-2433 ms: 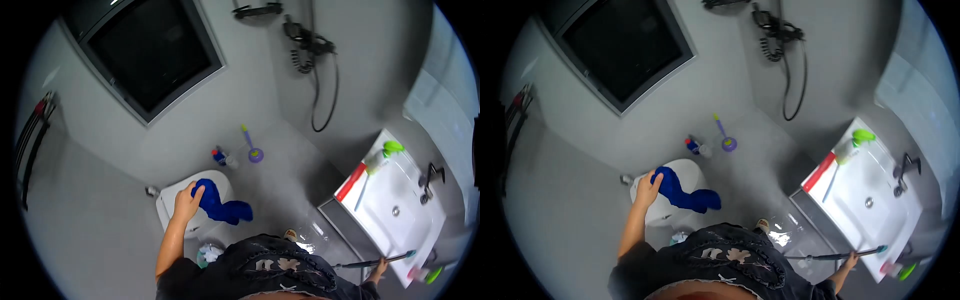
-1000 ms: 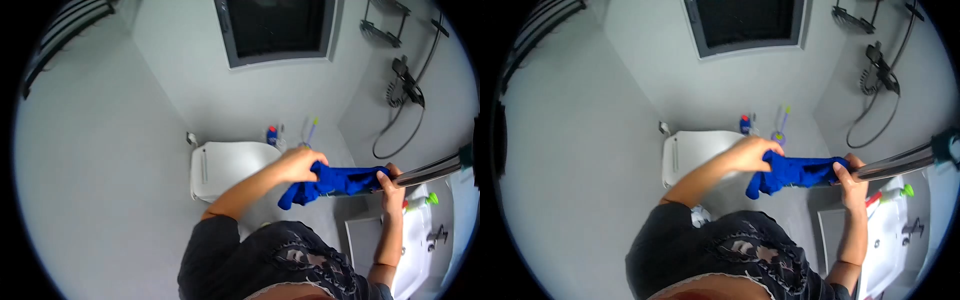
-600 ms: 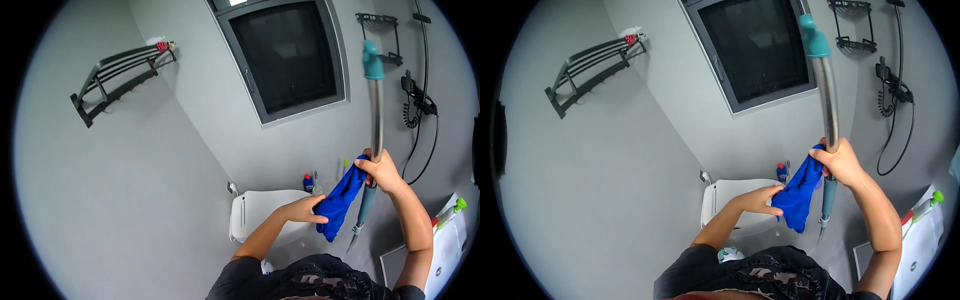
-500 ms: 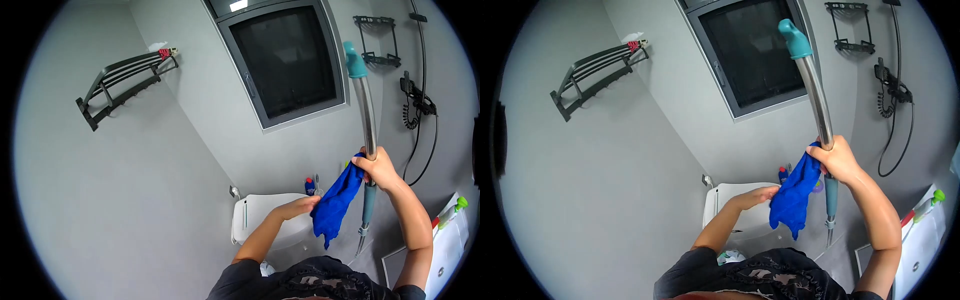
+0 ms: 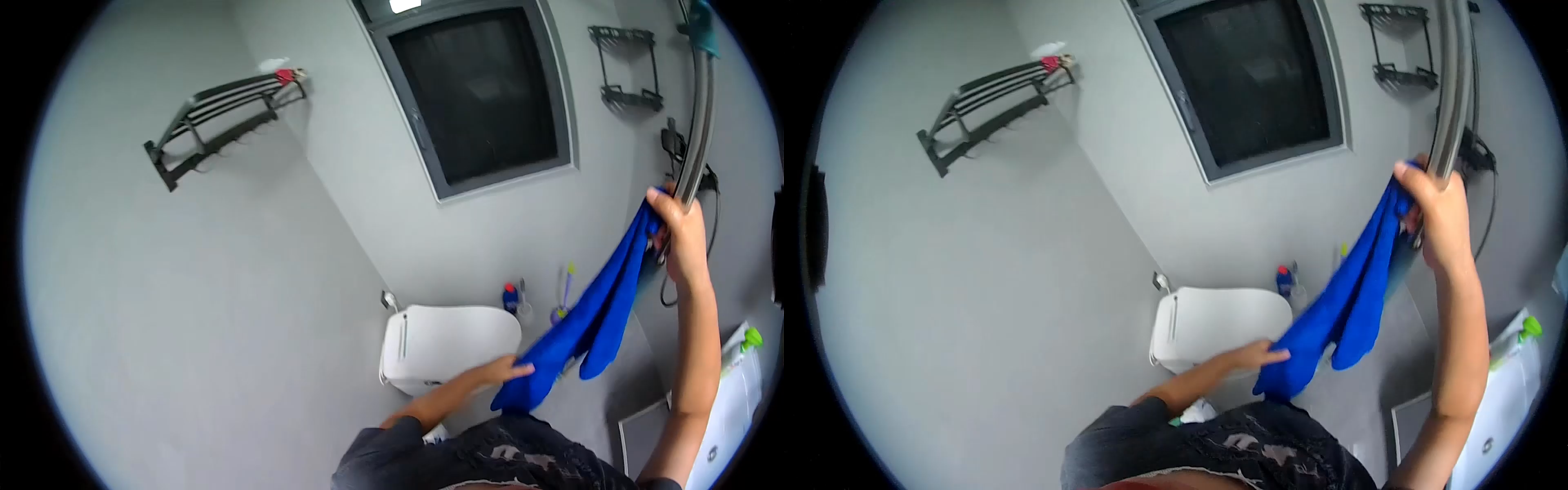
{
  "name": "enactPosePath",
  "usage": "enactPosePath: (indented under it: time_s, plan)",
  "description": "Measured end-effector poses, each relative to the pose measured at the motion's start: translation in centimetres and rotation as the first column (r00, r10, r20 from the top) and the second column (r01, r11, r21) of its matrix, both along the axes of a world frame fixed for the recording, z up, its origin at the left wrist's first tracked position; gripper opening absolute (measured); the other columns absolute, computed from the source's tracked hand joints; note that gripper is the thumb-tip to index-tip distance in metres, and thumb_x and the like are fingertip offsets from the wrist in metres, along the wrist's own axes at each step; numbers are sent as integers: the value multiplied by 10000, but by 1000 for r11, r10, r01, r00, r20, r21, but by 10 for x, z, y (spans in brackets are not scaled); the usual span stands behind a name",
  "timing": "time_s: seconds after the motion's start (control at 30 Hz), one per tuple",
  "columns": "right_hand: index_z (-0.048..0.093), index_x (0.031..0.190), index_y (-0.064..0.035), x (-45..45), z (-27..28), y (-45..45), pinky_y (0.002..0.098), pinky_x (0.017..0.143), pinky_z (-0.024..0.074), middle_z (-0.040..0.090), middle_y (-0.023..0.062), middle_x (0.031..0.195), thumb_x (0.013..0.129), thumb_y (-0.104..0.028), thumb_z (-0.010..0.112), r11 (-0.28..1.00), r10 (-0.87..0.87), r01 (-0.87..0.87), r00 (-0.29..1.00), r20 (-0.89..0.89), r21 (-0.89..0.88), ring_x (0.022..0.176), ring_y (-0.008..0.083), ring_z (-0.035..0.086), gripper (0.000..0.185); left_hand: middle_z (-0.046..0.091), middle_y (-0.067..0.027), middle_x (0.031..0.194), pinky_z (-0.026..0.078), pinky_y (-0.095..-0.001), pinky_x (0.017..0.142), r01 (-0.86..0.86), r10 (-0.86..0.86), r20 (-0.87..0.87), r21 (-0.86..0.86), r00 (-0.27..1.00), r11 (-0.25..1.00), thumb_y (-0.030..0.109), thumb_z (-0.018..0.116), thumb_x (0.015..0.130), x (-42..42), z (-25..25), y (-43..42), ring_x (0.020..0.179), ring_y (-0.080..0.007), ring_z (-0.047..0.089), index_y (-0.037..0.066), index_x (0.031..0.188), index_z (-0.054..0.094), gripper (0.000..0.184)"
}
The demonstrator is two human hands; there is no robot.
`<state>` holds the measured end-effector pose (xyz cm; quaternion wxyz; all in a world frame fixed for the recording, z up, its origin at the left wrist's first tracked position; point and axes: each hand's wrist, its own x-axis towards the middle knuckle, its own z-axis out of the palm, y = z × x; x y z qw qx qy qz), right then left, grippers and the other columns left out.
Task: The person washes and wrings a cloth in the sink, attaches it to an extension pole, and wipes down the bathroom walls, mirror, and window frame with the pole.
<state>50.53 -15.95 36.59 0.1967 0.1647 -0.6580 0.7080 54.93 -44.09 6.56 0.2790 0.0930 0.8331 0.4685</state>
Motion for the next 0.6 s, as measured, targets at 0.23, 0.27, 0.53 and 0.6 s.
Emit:
enactPosePath:
  time_s: [0.23, 0.27, 0.53, 0.6]
  plan:
    - [548, 672, -98, -36, -52, 43, 208, 451, 323, 397, -64, 573, 767, -267, 675, 972, -53, 91, 983, 175, -218, 470, 49, 373, 232, 567, -72, 1164, 437, -379, 917, -399, 238, 390, 410, 890, 821, 359, 516, 846, -26, 139, -19, 1032, -198, 553, 94, 1204, 524, 445]
    - [550, 624, -75, -34, -56, 42, 231, 446, 327, 406, -41, 543, 759, -267, 679, 970, -93, 128, 981, 170, -207, 459, 73, 391, 268, 572, -95, 1163, 441, -380, 924, -391, 177, 444, 453, 878, 801, 400, 494, 864, -39, 153, -30, 1036, -210, 559, 60, 1228, 502, 498]
    - [549, 795, -10, -57, -166, 49, 289, 485, 398, 533, 52, 576, 738, -353, 694, 967, -253, 228, 918, 307, 116, 488, 132, 503, 377, 591, -135, 1103, 473, -316, 876, -158, 185, -261, 120, 948, 980, 434, 592, 831, -62, 293, 9, 990, -200, 587, 17, 1189, 511, 556]
    - [467, 1031, 26, -51, -205, 38, 319, 560, 447, 558, 82, 699, 736, -406, 696, 954, -289, 254, 924, 251, 162, 588, 170, 543, 572, 583, -142, 1121, 467, -318, 890, -142, 157, -344, 69, 926, 988, 457, 575, 834, -69, 310, 25, 1002, -211, 584, 27, 1204, 506, 572]
